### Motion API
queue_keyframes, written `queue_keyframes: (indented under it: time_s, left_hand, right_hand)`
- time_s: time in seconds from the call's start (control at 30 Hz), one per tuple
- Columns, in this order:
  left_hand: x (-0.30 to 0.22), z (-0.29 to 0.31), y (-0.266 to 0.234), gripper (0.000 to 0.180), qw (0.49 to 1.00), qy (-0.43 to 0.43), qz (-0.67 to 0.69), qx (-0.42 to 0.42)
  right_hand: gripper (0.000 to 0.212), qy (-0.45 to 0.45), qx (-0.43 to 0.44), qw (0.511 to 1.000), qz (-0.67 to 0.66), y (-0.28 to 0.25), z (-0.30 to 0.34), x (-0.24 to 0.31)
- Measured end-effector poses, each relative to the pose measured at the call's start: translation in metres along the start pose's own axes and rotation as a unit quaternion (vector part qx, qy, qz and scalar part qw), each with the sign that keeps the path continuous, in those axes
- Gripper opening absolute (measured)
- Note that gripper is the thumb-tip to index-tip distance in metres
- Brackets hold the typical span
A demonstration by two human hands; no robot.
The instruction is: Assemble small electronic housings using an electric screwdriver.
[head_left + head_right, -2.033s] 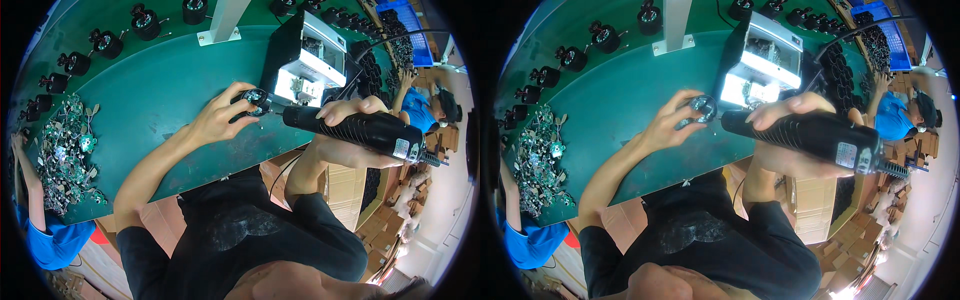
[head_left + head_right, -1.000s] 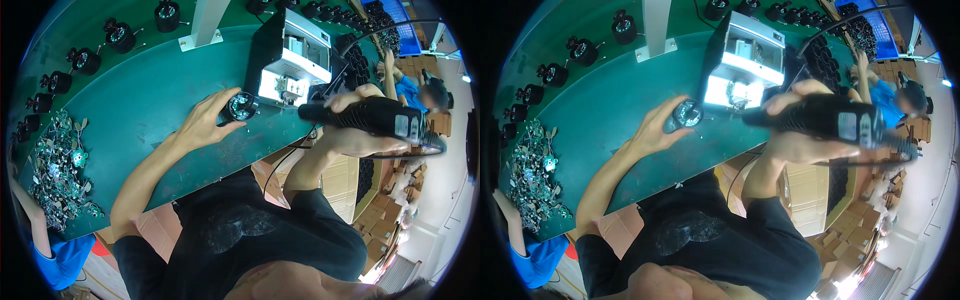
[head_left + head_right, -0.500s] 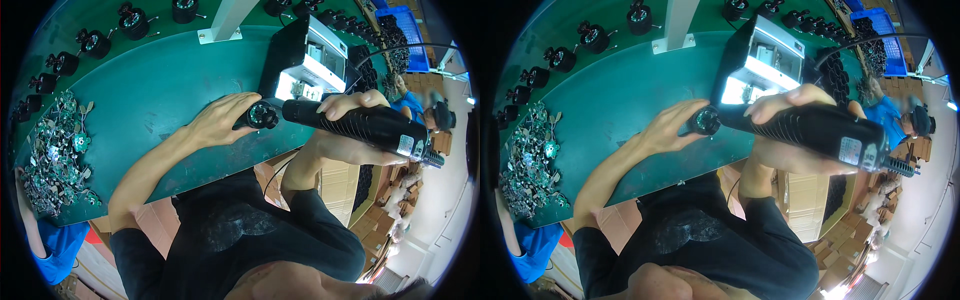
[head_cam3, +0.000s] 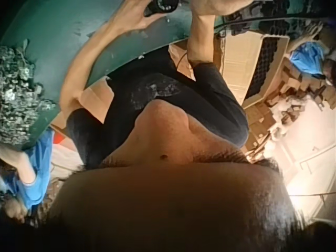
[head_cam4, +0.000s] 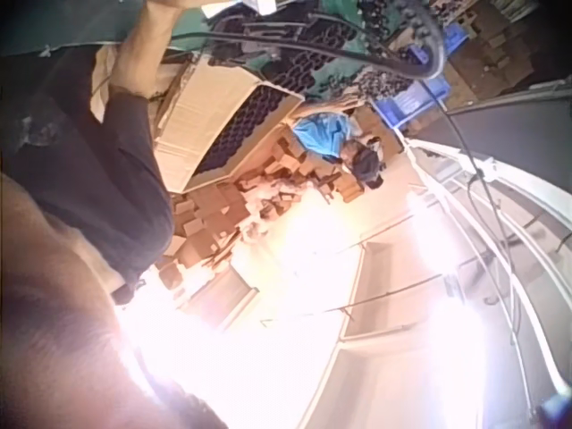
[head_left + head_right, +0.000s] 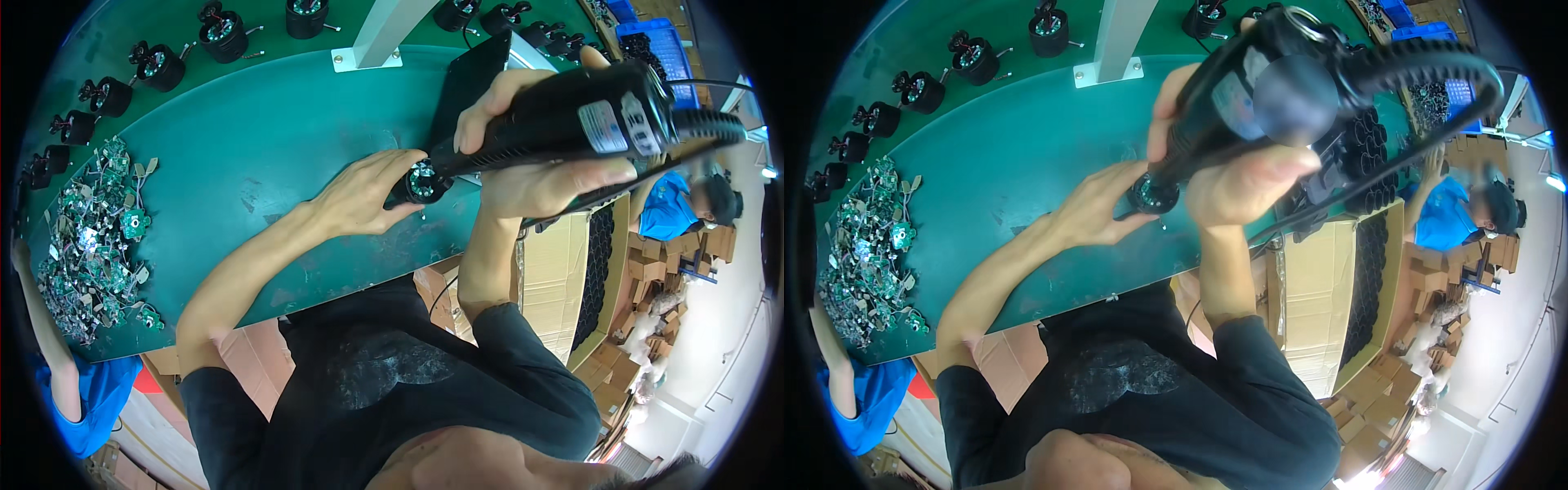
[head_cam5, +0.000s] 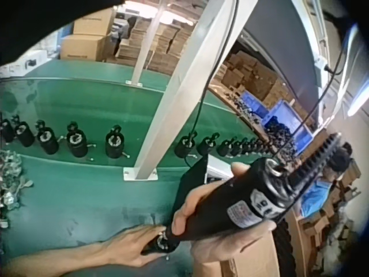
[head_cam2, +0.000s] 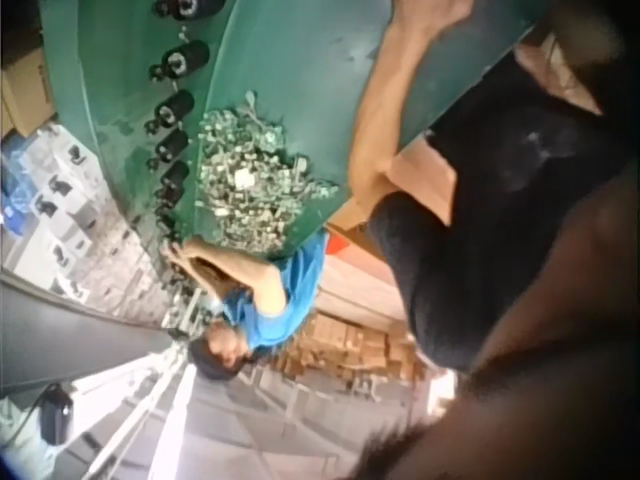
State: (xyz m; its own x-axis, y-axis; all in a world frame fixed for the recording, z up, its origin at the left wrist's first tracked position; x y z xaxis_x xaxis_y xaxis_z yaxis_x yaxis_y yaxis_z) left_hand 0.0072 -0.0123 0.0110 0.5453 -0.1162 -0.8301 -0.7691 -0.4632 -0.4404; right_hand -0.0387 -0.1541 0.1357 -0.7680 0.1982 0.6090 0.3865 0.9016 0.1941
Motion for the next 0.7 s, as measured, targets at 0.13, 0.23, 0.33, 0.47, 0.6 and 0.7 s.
queue_keyframes:
  time_s: [0.13,0.23,0.33,0.47,0.6,0.7]
  left_hand:
    - [-0.003,0.002,0.005,0.063,1.0,-0.001,-0.007,-0.008]
    - [-0.005,-0.002,0.003,0.06,1.0,0.001,-0.004,-0.01]
    - [-0.028,-0.011,-0.013,0.053,0.997,-0.056,-0.045,0.027]
    - [-0.063,-0.045,-0.105,0.046,0.962,0.02,-0.161,-0.222]
    - [-0.019,-0.131,-0.175,0.031,0.91,0.015,-0.044,-0.412]
    - [0.036,-0.174,-0.191,0.031,0.939,-0.048,-0.064,-0.335]
  right_hand:
    - [0.082,0.043,-0.03,0.999,0.01,0.0,0.003,0.007]
    - [0.082,0.032,-0.073,0.996,-0.028,0.0,0.006,0.018]
    - [0.078,-0.106,-0.128,0.986,0.017,-0.024,0.01,0.058]
    - [0.068,-0.145,-0.156,0.976,-0.034,-0.053,0.024,0.094]
    - [0.064,-0.039,-0.231,0.972,0.019,-0.078,0.061,0.082]
    - [0.067,0.034,-0.239,0.969,0.058,-0.067,0.083,0.058]
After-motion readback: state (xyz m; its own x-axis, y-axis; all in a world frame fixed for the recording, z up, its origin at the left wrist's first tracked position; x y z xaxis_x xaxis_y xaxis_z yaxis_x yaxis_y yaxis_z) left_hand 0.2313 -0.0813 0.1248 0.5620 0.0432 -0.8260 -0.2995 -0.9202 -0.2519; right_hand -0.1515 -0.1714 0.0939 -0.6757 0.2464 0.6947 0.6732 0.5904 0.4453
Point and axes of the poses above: each hand's wrist, its own z-axis away from the middle knuckle, its own y-axis out of the palm, x = y × z, the point moved 1 cm from there along -z, towards the middle knuckle, and after that the axes turned 4 degrees about -y, right-handed, at the moved point
